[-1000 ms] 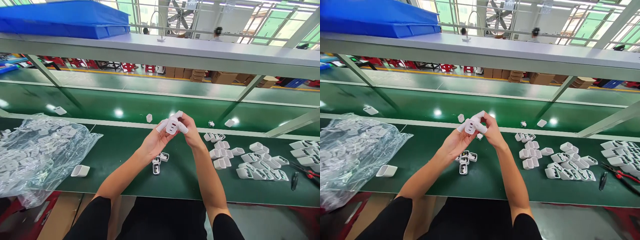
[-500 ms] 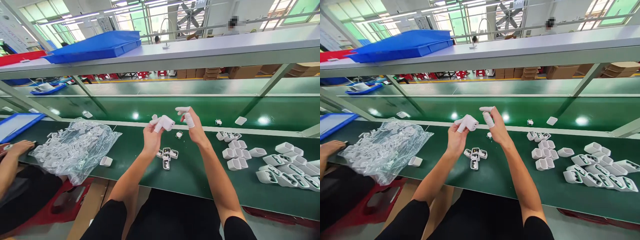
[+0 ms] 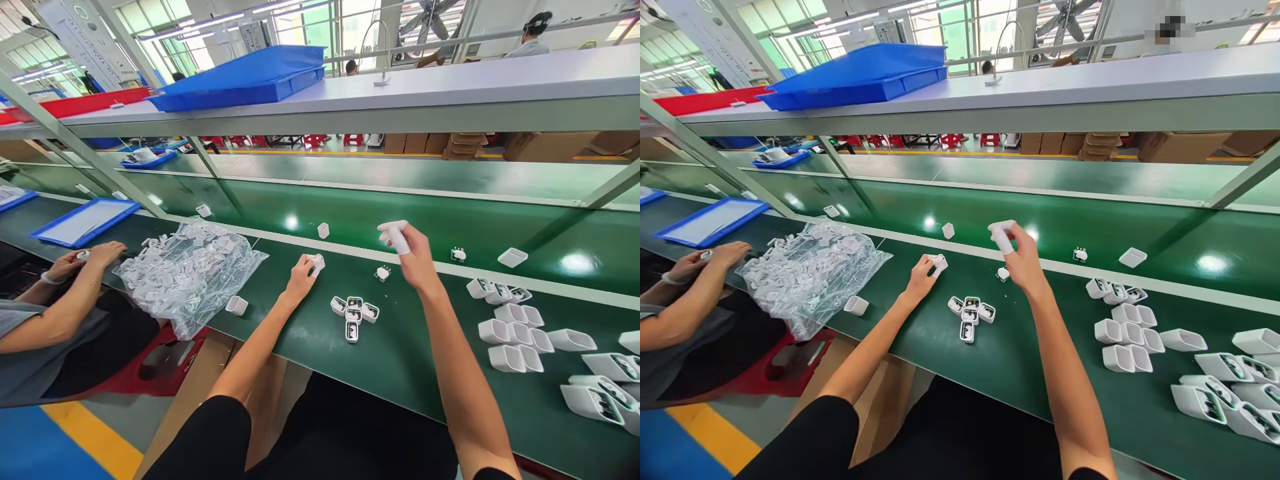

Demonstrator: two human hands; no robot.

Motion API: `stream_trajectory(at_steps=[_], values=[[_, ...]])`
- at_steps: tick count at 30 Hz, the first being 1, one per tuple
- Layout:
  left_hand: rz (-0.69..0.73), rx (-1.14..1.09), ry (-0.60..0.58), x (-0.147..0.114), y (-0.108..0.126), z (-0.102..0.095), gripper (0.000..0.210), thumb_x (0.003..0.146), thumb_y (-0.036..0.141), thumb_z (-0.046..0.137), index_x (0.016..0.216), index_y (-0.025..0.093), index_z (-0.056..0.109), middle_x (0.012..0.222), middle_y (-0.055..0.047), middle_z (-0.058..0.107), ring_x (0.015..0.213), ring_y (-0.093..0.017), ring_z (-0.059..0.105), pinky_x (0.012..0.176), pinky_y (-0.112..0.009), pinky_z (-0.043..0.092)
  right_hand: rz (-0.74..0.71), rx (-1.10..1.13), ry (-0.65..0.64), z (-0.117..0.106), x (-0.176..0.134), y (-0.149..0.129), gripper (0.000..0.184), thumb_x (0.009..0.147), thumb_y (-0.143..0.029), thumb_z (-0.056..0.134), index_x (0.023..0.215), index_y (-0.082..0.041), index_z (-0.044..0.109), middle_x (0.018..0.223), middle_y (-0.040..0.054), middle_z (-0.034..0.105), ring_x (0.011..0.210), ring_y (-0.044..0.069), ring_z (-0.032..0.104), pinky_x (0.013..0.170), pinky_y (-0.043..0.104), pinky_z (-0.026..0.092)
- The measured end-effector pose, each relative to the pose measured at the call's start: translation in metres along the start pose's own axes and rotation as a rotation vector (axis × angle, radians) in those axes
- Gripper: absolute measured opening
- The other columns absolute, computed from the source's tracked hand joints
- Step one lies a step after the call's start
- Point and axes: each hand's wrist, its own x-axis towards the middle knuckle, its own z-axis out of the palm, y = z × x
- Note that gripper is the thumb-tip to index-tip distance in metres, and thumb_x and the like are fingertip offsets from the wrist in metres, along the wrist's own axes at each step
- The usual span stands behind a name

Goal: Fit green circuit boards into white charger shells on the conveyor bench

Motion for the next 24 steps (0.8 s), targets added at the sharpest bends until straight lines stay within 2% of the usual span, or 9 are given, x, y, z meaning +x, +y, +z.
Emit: stream_trajectory(at_steps=[3,5,8,11,14,16,18,21,24], values=[[0.033,0.036,-0.029,-0.001,-0.008,0.007,0.009,0.106,0.021,0.070,0.102,0.023,0.078,0.112,-0.007,0.070,0.097,-0.019,0.078,0.092,-0.032,0.067,0.080,-0.402,-0.296,0.056,0.036,0.029,0.040,0.118,-0.055,0.051,0.127,-0.025,0.075,0.121,0.0087,0.080,0.100,0.025,0.073,0.089,0.040,0.060],[0.054,0.056,-0.046,-0.002,-0.011,0.009,0.009,0.107,0.020,0.069,0.103,0.023,0.076,0.115,-0.008,0.069,0.097,-0.019,0.079,0.092,-0.032,0.068,0.066,-0.635,-0.494,0.102,0.066,0.045,0.031,0.116,-0.040,0.055,0.133,-0.022,0.073,0.135,0.0129,0.077,0.110,0.027,0.073,0.095,0.042,0.060],[0.086,0.075,-0.072,-0.003,-0.014,0.010,0.010,0.108,0.018,0.067,0.110,0.023,0.076,0.122,-0.009,0.068,0.097,-0.019,0.080,0.091,-0.032,0.070,0.033,-0.734,-0.608,0.168,0.104,0.064,0.032,0.106,-0.022,0.069,0.138,-0.020,0.073,0.157,0.0175,0.067,0.134,0.034,0.069,0.113,0.047,0.057],[0.123,0.072,-0.099,-0.004,-0.013,0.008,0.018,0.109,0.016,0.066,0.122,0.024,0.074,0.124,-0.009,0.069,0.102,-0.020,0.081,0.093,-0.032,0.071,0.047,-0.803,-0.689,0.216,0.124,0.076,0.034,0.107,-0.031,0.078,0.140,-0.020,0.073,0.160,0.0154,0.065,0.140,0.033,0.068,0.119,0.052,0.059],[0.152,0.050,-0.133,-0.004,-0.012,0.007,0.016,0.109,0.015,0.067,0.119,0.025,0.074,0.120,-0.007,0.069,0.099,-0.019,0.080,0.090,-0.030,0.071,0.104,-0.838,-0.748,0.232,0.134,0.085,0.038,0.111,-0.044,0.078,0.139,-0.019,0.073,0.143,0.0114,0.074,0.124,0.027,0.075,0.108,0.050,0.067],[0.152,0.027,-0.150,-0.005,-0.012,0.008,0.011,0.109,0.016,0.067,0.111,0.024,0.074,0.119,-0.007,0.069,0.096,-0.017,0.080,0.088,-0.028,0.070,0.120,-0.835,-0.741,0.221,0.136,0.088,0.029,0.111,-0.039,0.075,0.134,-0.020,0.076,0.136,0.0111,0.076,0.114,0.025,0.076,0.102,0.044,0.067],[0.136,-0.002,-0.158,-0.006,-0.011,0.009,0.008,0.110,0.018,0.068,0.111,0.023,0.074,0.120,-0.007,0.069,0.095,-0.017,0.079,0.088,-0.028,0.069,0.107,-0.824,-0.686,0.189,0.131,0.090,0.023,0.111,-0.034,0.069,0.129,-0.021,0.077,0.136,0.0120,0.075,0.112,0.025,0.075,0.101,0.041,0.063],[0.095,-0.046,-0.163,-0.006,-0.009,0.012,0.010,0.112,0.022,0.068,0.120,0.023,0.074,0.119,-0.007,0.069,0.089,-0.016,0.077,0.085,-0.026,0.066,0.091,-0.829,-0.570,0.110,0.102,0.093,0.023,0.109,-0.033,0.061,0.121,-0.020,0.075,0.137,0.0137,0.070,0.112,0.027,0.072,0.101,0.040,0.058],[0.061,-0.077,-0.170,-0.006,-0.008,0.014,0.009,0.112,0.024,0.068,0.118,0.022,0.075,0.117,-0.007,0.069,0.083,-0.014,0.074,0.081,-0.026,0.063,0.140,-0.893,-0.462,0.021,0.041,0.099,0.020,0.099,-0.033,0.063,0.110,-0.019,0.072,0.135,0.0166,0.066,0.100,0.028,0.069,0.089,0.043,0.056]])
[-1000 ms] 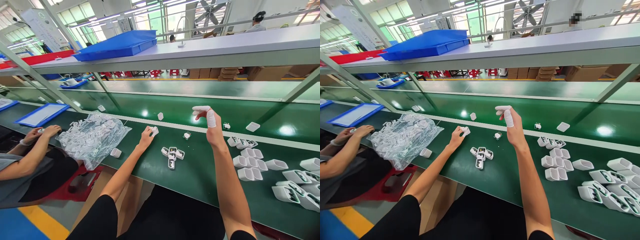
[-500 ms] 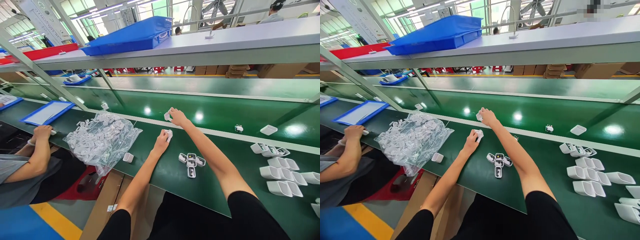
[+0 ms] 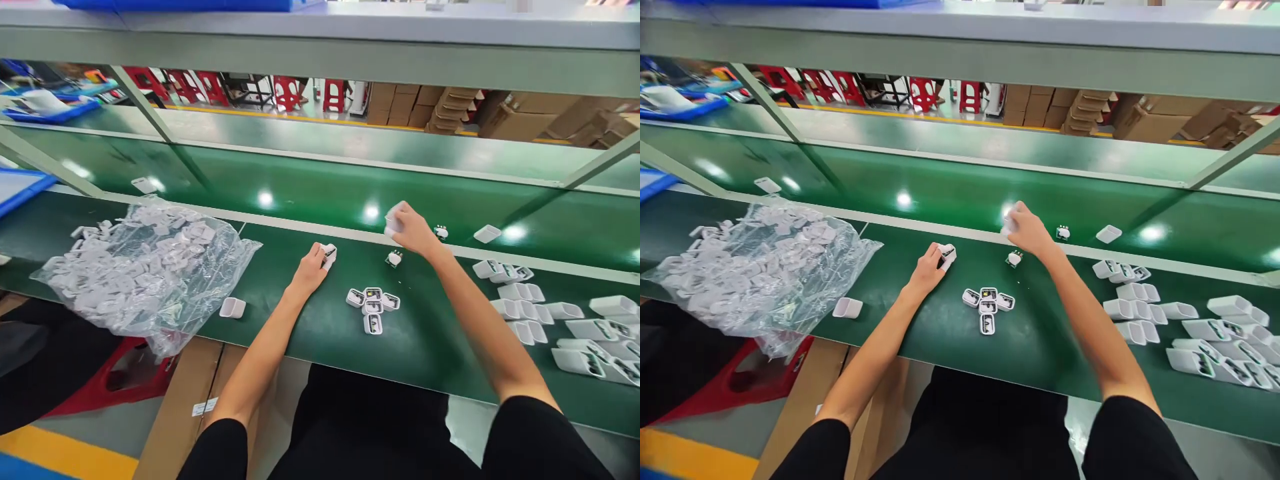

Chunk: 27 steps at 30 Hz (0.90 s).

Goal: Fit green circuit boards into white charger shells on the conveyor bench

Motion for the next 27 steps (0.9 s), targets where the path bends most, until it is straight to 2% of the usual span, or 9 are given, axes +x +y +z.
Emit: stream_trajectory(at_steps=[3,5,7,9,12,15,20,25,27], values=[[-0.021,-0.014,0.001,0.002,0.001,-0.001,0.009,0.111,0.026,0.069,0.116,0.022,0.077,0.117,-0.007,0.069,0.083,-0.015,0.073,0.079,-0.026,0.062,0.130,-0.050,0.085,0.008,-0.079,0.049,0.025,0.088,-0.035,0.066,0.108,-0.022,0.068,0.126,0.0167,0.069,0.091,0.031,0.066,0.079,0.044,0.051],[-0.026,-0.015,0.001,0.003,0.001,-0.002,0.013,0.110,0.025,0.069,0.120,0.023,0.078,0.119,-0.008,0.069,0.085,-0.016,0.074,0.081,-0.026,0.062,0.166,-0.047,0.087,0.025,-0.114,0.063,0.035,0.087,-0.033,0.065,0.120,-0.021,0.067,0.114,0.0149,0.074,0.091,0.033,0.066,0.081,0.045,0.052],[-0.025,-0.013,0.000,0.003,0.002,-0.003,0.018,0.108,0.023,0.069,0.123,0.024,0.080,0.121,-0.009,0.069,0.090,-0.018,0.075,0.083,-0.028,0.063,0.168,-0.042,0.091,0.043,-0.133,0.064,0.042,0.087,-0.030,0.064,0.128,-0.020,0.066,0.112,0.0158,0.077,0.099,0.035,0.068,0.090,0.047,0.054],[-0.024,-0.010,0.002,0.003,0.004,-0.005,0.021,0.106,0.022,0.069,0.122,0.025,0.081,0.121,-0.009,0.069,0.093,-0.020,0.076,0.084,-0.029,0.065,0.161,-0.045,0.117,0.058,-0.139,0.058,0.044,0.090,-0.032,0.063,0.131,-0.017,0.066,0.123,0.0207,0.077,0.114,0.039,0.068,0.101,0.051,0.053],[-0.032,-0.011,0.021,0.002,0.007,-0.007,0.020,0.105,0.024,0.069,0.119,0.025,0.083,0.118,-0.010,0.070,0.093,-0.021,0.077,0.085,-0.031,0.067,0.159,-0.036,0.173,0.067,-0.138,0.048,0.051,0.101,-0.047,0.061,0.139,-0.014,0.066,0.138,0.0259,0.072,0.129,0.044,0.063,0.110,0.056,0.051],[-0.033,-0.028,0.061,0.006,0.015,-0.011,0.022,0.106,0.027,0.070,0.122,0.025,0.085,0.116,-0.009,0.072,0.098,-0.022,0.079,0.090,-0.034,0.069,0.147,-0.002,0.213,0.067,-0.140,0.048,0.059,0.108,-0.058,0.056,0.144,-0.013,0.065,0.138,0.0250,0.072,0.130,0.043,0.064,0.112,0.055,0.051],[-0.032,-0.060,0.135,0.022,0.034,-0.010,0.034,0.111,0.033,0.065,0.141,0.026,0.081,0.123,-0.010,0.074,0.116,-0.024,0.078,0.103,-0.039,0.070,0.122,0.069,0.238,0.069,-0.143,0.059,0.054,0.110,-0.059,0.055,0.138,-0.016,0.070,0.127,0.0212,0.075,0.122,0.041,0.067,0.107,0.054,0.053],[-0.037,-0.030,0.028,0.017,0.043,0.018,0.013,0.103,0.029,0.077,0.110,0.025,0.088,0.097,-0.004,0.072,0.085,-0.017,0.073,0.084,-0.029,0.066,0.117,0.130,0.255,0.077,-0.141,0.069,0.047,0.110,-0.055,0.056,0.136,-0.019,0.072,0.125,0.0201,0.075,0.120,0.041,0.065,0.105,0.054,0.052],[-0.050,-0.017,0.006,0.012,0.042,0.025,0.012,0.103,0.025,0.075,0.108,0.024,0.087,0.097,-0.004,0.071,0.083,-0.016,0.072,0.081,-0.028,0.064,0.113,0.145,0.254,0.078,-0.140,0.071,0.045,0.109,-0.053,0.057,0.134,-0.020,0.072,0.125,0.0200,0.075,0.119,0.041,0.065,0.104,0.054,0.052]])
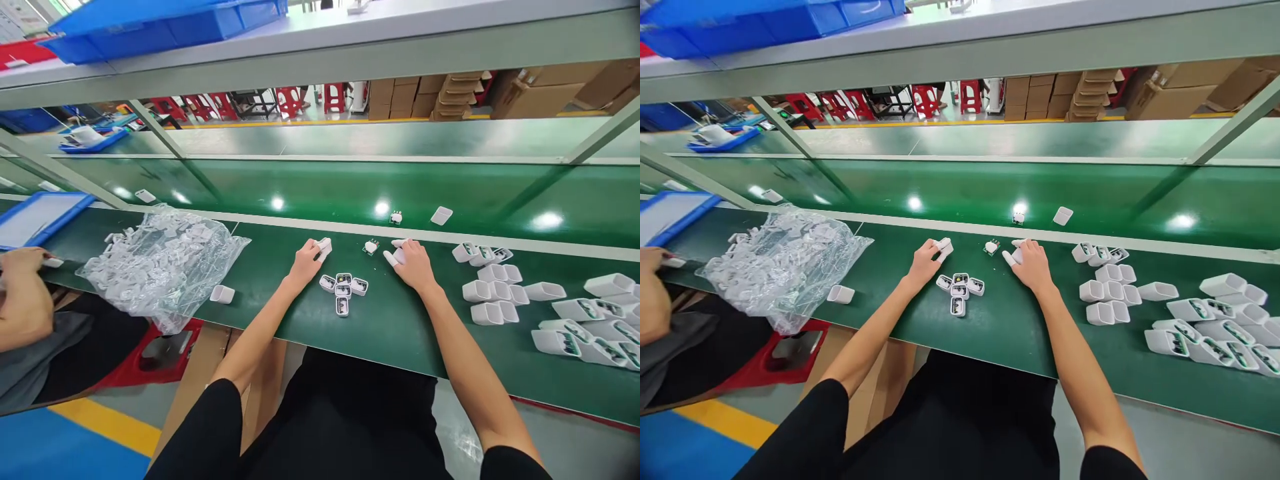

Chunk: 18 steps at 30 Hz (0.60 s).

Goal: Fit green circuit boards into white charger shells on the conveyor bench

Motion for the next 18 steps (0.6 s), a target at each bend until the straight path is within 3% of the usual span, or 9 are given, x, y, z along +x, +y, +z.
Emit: stream_trajectory(at_steps=[6,15,18], values=[[-0.002,-0.016,-0.010,-0.001,-0.001,-0.002,0.014,0.103,0.021,0.073,0.112,0.024,0.083,0.120,-0.008,0.075,0.110,-0.022,0.079,0.097,-0.034,0.066,-0.001,0.032,0.008,0.001,0.001,0.002,0.043,0.107,-0.050,0.057,0.132,-0.019,0.073,0.125,0.0202,0.075,0.120,0.041,0.065,0.105,0.055,0.051],[-0.069,-0.138,0.005,0.001,0.016,-0.003,0.006,0.100,0.025,0.077,0.095,0.023,0.079,0.105,-0.006,0.072,0.097,-0.020,0.074,0.093,-0.034,0.063,0.037,0.075,0.012,0.002,0.001,0.002,0.039,0.109,-0.053,0.059,0.129,-0.022,0.073,0.128,0.0181,0.076,0.123,0.040,0.066,0.108,0.055,0.051],[-0.130,-0.218,0.018,0.001,0.022,-0.002,0.017,0.096,0.031,0.082,0.083,0.022,0.075,0.094,-0.004,0.069,0.087,-0.018,0.071,0.087,-0.033,0.064,0.040,0.083,0.005,0.001,0.001,0.001,0.040,0.109,-0.053,0.060,0.129,-0.021,0.073,0.128,0.0182,0.076,0.122,0.040,0.066,0.108,0.055,0.051]])
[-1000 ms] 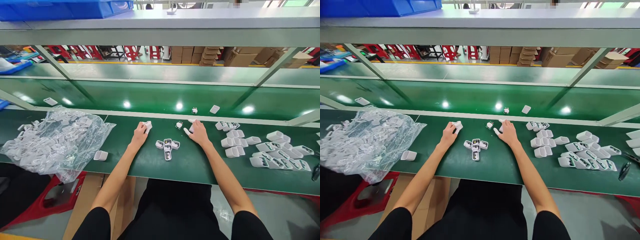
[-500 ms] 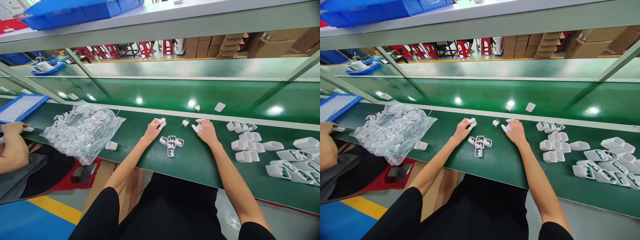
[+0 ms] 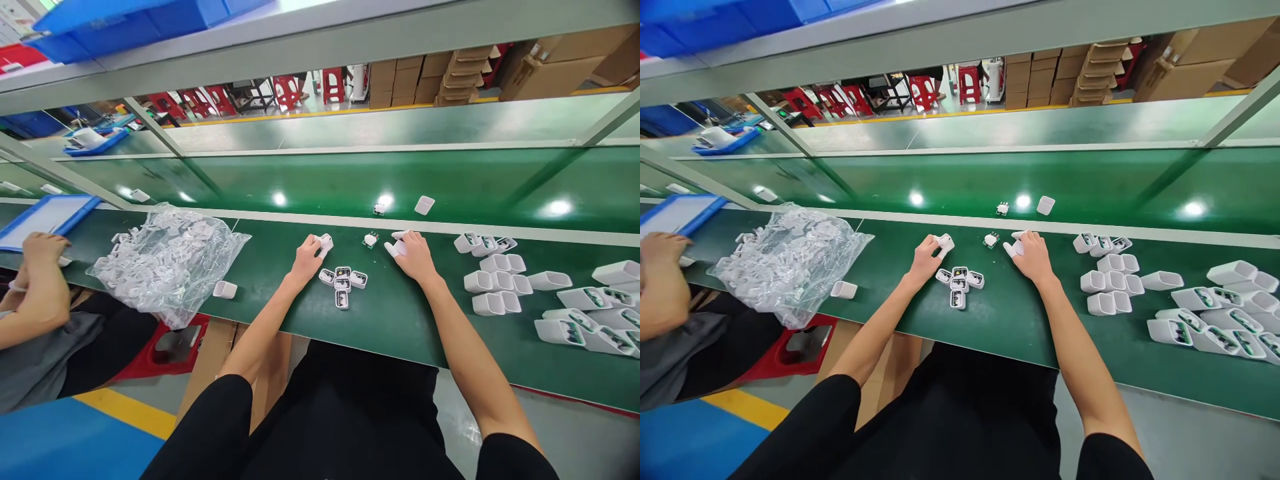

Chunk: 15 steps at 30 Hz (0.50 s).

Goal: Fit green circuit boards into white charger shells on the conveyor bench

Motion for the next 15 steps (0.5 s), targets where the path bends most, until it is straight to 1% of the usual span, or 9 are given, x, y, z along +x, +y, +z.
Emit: stream_trajectory(at_steps=[2,3,4,5,7,9,10,12,15], values=[[-0.037,-0.078,0.023,0.001,0.008,0.000,0.024,0.095,0.040,0.086,0.084,0.022,0.074,0.092,-0.004,0.070,0.085,-0.018,0.072,0.086,-0.035,0.066,-0.009,0.002,-0.002,-0.001,0.000,0.000,0.041,0.108,-0.054,0.061,0.129,-0.020,0.073,0.128,0.0187,0.076,0.123,0.040,0.066,0.109,0.055,0.051],[-0.055,-0.125,0.042,0.001,0.013,-0.001,0.028,0.095,0.046,0.087,0.089,0.022,0.075,0.094,-0.004,0.072,0.086,-0.019,0.074,0.086,-0.036,0.067,-0.016,0.000,0.000,-0.001,0.000,0.000,0.042,0.108,-0.054,0.062,0.129,-0.020,0.073,0.128,0.0191,0.076,0.123,0.041,0.066,0.109,0.055,0.051],[-0.072,-0.172,0.065,0.000,0.020,-0.002,0.033,0.097,0.053,0.085,0.098,0.022,0.075,0.098,-0.005,0.075,0.088,-0.020,0.077,0.087,-0.038,0.069,-0.024,-0.005,0.003,-0.001,0.000,0.000,0.043,0.108,-0.055,0.062,0.130,-0.020,0.073,0.128,0.0194,0.076,0.123,0.041,0.066,0.109,0.056,0.051],[-0.086,-0.209,0.092,-0.003,0.029,-0.005,0.039,0.101,0.060,0.080,0.108,0.022,0.075,0.106,-0.007,0.078,0.093,-0.021,0.080,0.089,-0.041,0.071,-0.033,-0.013,0.007,0.000,-0.001,0.001,0.045,0.108,-0.056,0.062,0.131,-0.019,0.073,0.128,0.0196,0.076,0.123,0.042,0.065,0.109,0.056,0.050],[-0.125,-0.336,0.159,-0.013,0.050,-0.012,0.048,0.110,0.069,0.064,0.128,0.025,0.070,0.127,-0.011,0.081,0.110,-0.025,0.084,0.098,-0.047,0.074,-0.049,-0.030,0.020,0.002,-0.001,0.003,0.048,0.108,-0.059,0.060,0.132,-0.019,0.073,0.126,0.0198,0.076,0.121,0.042,0.065,0.108,0.056,0.051],[-0.208,-0.559,0.223,-0.027,0.075,-0.019,0.051,0.114,0.072,0.056,0.137,0.028,0.068,0.142,-0.012,0.079,0.131,-0.028,0.081,0.111,-0.051,0.072,-0.060,-0.039,0.033,0.004,0.000,0.006,0.050,0.109,-0.060,0.059,0.132,-0.019,0.074,0.126,0.0200,0.076,0.119,0.042,0.065,0.107,0.056,0.051],[-0.266,-0.681,0.243,-0.035,0.087,-0.023,0.051,0.114,0.072,0.058,0.136,0.028,0.070,0.144,-0.011,0.079,0.138,-0.030,0.079,0.117,-0.051,0.071,-0.063,-0.041,0.037,0.005,0.000,0.008,0.050,0.109,-0.061,0.059,0.131,-0.019,0.074,0.126,0.0199,0.076,0.118,0.042,0.065,0.107,0.056,0.051],[-0.381,-0.864,0.255,-0.047,0.110,-0.029,0.049,0.110,0.072,0.066,0.127,0.027,0.075,0.142,-0.011,0.080,0.144,-0.032,0.075,0.122,-0.050,0.069,-0.067,-0.043,0.034,0.006,0.001,0.010,0.048,0.108,-0.060,0.060,0.130,-0.019,0.074,0.126,0.0196,0.076,0.118,0.042,0.065,0.106,0.056,0.051],[-0.471,-0.953,0.223,-0.055,0.133,-0.034,0.046,0.108,0.069,0.072,0.115,0.024,0.080,0.136,-0.012,0.080,0.146,-0.034,0.074,0.120,-0.048,0.072,-0.066,-0.050,0.022,0.006,0.001,0.012,0.045,0.106,-0.056,0.062,0.129,-0.019,0.074,0.124,0.0195,0.075,0.119,0.042,0.065,0.105,0.056,0.050]])
